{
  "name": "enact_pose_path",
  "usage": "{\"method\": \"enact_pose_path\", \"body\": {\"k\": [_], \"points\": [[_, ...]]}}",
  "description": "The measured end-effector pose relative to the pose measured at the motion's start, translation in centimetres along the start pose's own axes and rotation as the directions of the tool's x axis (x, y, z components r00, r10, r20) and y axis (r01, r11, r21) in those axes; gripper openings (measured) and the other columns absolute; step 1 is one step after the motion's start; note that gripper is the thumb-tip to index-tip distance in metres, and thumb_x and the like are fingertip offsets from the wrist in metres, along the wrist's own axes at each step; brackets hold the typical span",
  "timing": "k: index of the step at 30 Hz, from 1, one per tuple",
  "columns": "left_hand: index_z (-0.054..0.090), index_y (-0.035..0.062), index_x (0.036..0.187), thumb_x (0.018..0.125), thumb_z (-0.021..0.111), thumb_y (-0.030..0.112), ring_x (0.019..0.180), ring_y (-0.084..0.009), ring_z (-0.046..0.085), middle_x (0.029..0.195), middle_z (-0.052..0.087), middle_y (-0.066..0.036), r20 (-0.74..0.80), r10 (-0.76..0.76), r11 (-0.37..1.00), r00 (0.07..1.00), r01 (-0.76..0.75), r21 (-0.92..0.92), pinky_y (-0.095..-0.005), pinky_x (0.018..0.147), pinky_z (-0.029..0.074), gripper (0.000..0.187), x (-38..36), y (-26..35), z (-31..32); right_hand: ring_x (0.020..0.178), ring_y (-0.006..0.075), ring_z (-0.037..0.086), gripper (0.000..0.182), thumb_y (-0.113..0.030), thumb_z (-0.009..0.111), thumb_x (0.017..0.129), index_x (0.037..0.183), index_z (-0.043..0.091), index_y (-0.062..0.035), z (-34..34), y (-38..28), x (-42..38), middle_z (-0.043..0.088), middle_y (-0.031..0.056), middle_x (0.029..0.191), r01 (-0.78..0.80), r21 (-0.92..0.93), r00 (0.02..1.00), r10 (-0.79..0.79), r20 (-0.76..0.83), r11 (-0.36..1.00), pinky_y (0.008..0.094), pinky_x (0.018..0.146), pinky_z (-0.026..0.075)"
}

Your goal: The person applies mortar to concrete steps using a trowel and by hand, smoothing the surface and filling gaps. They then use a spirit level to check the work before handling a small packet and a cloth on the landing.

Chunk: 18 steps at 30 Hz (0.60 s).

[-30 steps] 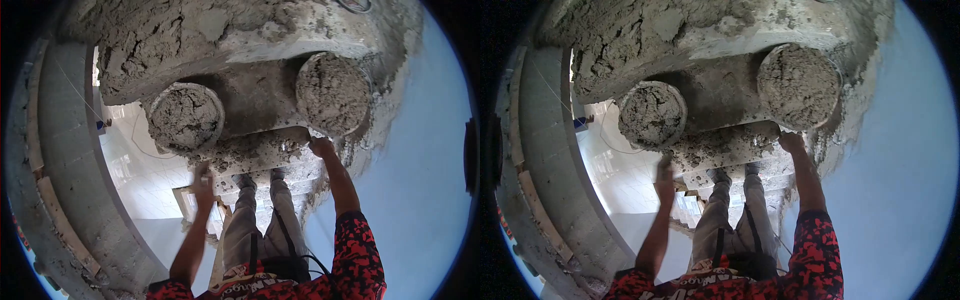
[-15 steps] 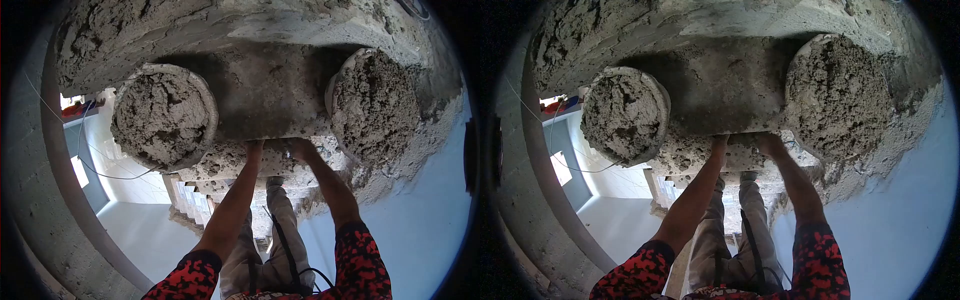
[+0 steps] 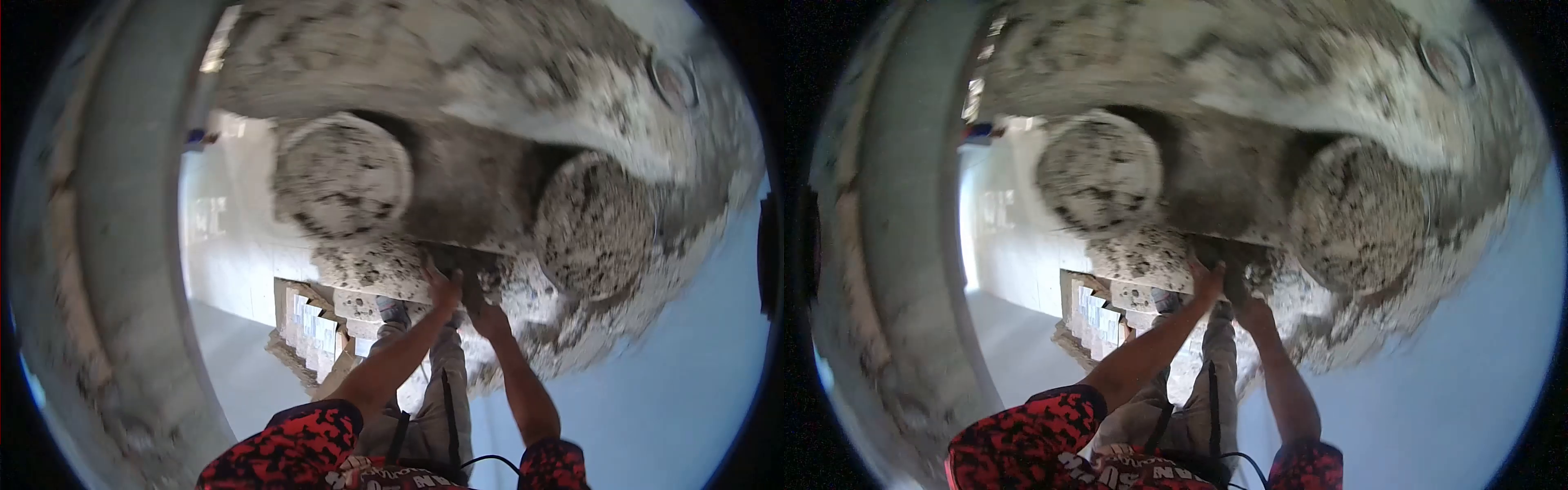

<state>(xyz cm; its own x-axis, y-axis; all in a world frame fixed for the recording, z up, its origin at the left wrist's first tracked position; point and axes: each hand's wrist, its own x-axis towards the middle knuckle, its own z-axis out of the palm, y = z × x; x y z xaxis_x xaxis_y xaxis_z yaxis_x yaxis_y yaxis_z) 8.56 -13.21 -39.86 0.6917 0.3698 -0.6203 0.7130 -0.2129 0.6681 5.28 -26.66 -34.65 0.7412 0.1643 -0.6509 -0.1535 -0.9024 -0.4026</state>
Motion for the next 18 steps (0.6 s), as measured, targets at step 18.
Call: {"method": "enact_pose_path", "body": {"k": [18], "points": [[-0.002, 0.0022, 0.139, 0.077, 0.062, 0.037, 0.132, -0.0456, -0.004, 0.144, 0.002, -0.023, 0.327, 0.198, 0.969, 0.924, -0.236, 0.080, -0.0485, 0.105, 0.020, 0.096, -17.1, 16.3, -22.3, 0.055, 0.0269, 0.062, 0.038, -0.037, 0.057, 0.081, 0.077, 0.060, 0.0013, -11.2, -16.3, -19.9, 0.060, 0.0147, 0.058, 0.181, 0.072, 0.966, -0.164, -0.200, 0.981, 0.0389, 0.056, 0.049]]}}
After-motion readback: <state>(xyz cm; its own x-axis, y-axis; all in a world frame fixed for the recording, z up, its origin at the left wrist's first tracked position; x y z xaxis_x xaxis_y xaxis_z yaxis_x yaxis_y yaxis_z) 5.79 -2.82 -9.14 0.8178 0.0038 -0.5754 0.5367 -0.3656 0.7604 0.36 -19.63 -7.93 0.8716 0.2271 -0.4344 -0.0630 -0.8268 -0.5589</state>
